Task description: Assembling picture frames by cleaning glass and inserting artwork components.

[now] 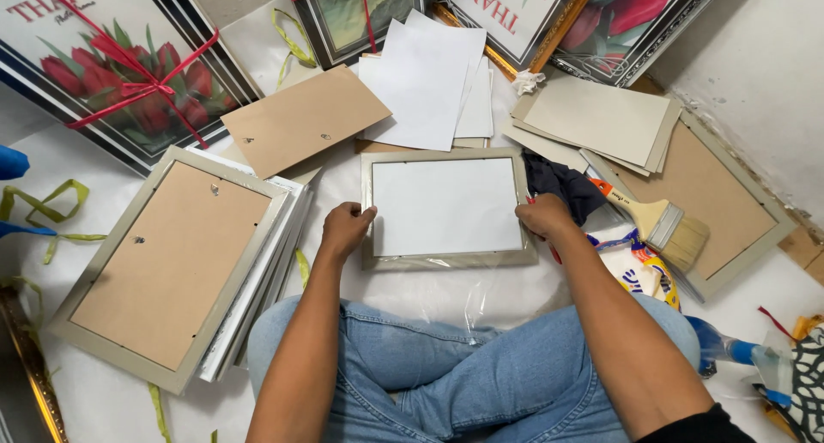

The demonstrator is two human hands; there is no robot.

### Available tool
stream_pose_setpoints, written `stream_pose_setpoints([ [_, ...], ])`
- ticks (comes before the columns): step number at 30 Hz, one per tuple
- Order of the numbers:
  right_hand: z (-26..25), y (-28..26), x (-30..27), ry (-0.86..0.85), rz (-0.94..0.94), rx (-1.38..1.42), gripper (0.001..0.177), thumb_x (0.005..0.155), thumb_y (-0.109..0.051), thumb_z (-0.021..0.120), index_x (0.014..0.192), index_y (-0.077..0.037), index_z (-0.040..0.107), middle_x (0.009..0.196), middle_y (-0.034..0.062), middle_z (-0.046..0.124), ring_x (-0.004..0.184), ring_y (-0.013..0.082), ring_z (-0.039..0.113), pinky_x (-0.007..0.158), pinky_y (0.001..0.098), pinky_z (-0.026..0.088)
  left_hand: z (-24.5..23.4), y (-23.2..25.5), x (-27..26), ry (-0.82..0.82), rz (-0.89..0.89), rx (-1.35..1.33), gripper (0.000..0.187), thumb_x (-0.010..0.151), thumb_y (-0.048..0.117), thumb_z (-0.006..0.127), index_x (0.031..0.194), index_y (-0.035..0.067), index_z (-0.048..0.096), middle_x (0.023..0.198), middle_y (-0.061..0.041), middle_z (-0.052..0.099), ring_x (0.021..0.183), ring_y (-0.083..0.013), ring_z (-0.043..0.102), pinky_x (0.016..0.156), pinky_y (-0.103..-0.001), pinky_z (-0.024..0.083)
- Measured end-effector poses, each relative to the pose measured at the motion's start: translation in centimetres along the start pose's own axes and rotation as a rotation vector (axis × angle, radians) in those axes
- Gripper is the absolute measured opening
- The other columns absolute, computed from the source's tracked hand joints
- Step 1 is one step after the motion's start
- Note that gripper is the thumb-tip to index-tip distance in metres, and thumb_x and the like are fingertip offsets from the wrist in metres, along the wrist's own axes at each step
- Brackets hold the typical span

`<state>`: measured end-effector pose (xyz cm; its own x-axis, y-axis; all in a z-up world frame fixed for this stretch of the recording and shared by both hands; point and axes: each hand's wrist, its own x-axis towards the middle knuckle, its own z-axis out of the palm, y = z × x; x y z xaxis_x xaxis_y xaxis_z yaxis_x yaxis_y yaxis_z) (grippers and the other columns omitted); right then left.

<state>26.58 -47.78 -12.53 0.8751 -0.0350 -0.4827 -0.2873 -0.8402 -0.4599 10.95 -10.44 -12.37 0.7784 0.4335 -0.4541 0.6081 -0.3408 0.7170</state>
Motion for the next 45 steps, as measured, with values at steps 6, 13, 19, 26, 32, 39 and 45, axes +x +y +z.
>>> stream_pose_setpoints([
  [6, -1.6, -3.1, -3.0, -0.002, -0.148, -0.203, 0.069, 0.08, -0.036, 0.071, 0.142, -0.006, 0.062, 0.127, 0.03, 0.065, 0.122, 0.0443, 0.063, 0.099, 0.0516, 0.054, -0.8, 5.1, -3.9, 0.006, 0.153, 0.301, 0.078, 0.088, 0.036, 0.072, 0.154, 0.006, 0.042, 0.143, -0.025, 0.047, 0.133, -0.0447, 0.051, 0.104, -0.055, 0.049],
  [13, -0.5, -7.0, -7.1, -0.125, -0.176, -0.403, 0.085, 0.087, -0.037, 0.073, 0.157, -0.003, 0.039, 0.145, 0.0336, 0.046, 0.132, 0.0501, 0.054, 0.104, 0.0623, 0.048, -0.1, 5.9, -4.3, -0.021, 0.249, 0.558, 0.09, 0.084, 0.039, 0.081, 0.157, 0.007, 0.038, 0.148, -0.023, 0.039, 0.138, -0.0452, 0.04, 0.109, -0.057, 0.042],
  [19, 0.6, -6.5, -5.7, -0.129, -0.205, -0.411, 0.074, 0.086, -0.035, 0.072, 0.152, -0.008, 0.051, 0.138, 0.0251, 0.052, 0.127, 0.0453, 0.06, 0.099, 0.0605, 0.051, 0.5, 5.6, -3.4, -0.08, 0.216, 0.715, 0.096, 0.08, 0.049, 0.082, 0.158, 0.013, 0.04, 0.15, -0.017, 0.036, 0.138, -0.0401, 0.037, 0.11, -0.054, 0.039],
  [26, -0.1, -7.0, -7.0, -0.131, -0.206, -0.344, 0.077, 0.088, -0.038, 0.07, 0.154, -0.005, 0.046, 0.139, 0.026, 0.049, 0.13, 0.0467, 0.057, 0.103, 0.0611, 0.049, 1.6, 4.8, -2.6, -0.093, 0.22, 0.757, 0.089, 0.082, 0.048, 0.081, 0.155, 0.011, 0.046, 0.148, -0.015, 0.036, 0.136, -0.0392, 0.035, 0.108, -0.053, 0.038],
  [32, 0.4, -6.3, -6.0, -0.09, -0.233, -0.337, 0.07, 0.089, -0.035, 0.07, 0.149, -0.004, 0.053, 0.132, 0.0253, 0.054, 0.126, 0.0466, 0.06, 0.098, 0.0594, 0.052, 1.8, 4.6, -2.6, -0.08, 0.255, 0.734, 0.079, 0.083, 0.042, 0.081, 0.151, 0.015, 0.053, 0.14, -0.013, 0.042, 0.132, -0.0359, 0.039, 0.106, -0.05, 0.039],
  [39, 2.5, -2.7, -1.1, 0.006, -0.274, -0.276, 0.039, 0.083, -0.029, 0.062, 0.117, -0.018, 0.079, 0.1, 0.0138, 0.077, 0.105, 0.0374, 0.073, 0.083, 0.0503, 0.059, 3.0, 1.0, -0.1, -0.002, 0.326, 0.638, 0.045, 0.089, 0.035, 0.074, 0.134, 0.03, 0.069, 0.122, -0.007, 0.051, 0.121, -0.0297, 0.053, 0.098, -0.044, 0.043],
  [45, 1.0, -4.4, -3.2, 0.011, -0.221, -0.251, 0.035, 0.085, -0.027, 0.063, 0.114, -0.019, 0.081, 0.093, 0.0115, 0.078, 0.099, 0.0364, 0.075, 0.083, 0.0495, 0.059, -0.6, 6.3, -5.7, -0.037, 0.161, 0.177, 0.037, 0.096, 0.023, 0.068, 0.132, 0.013, 0.067, 0.114, -0.015, 0.063, 0.117, -0.0321, 0.064, 0.091, -0.042, 0.052],
])
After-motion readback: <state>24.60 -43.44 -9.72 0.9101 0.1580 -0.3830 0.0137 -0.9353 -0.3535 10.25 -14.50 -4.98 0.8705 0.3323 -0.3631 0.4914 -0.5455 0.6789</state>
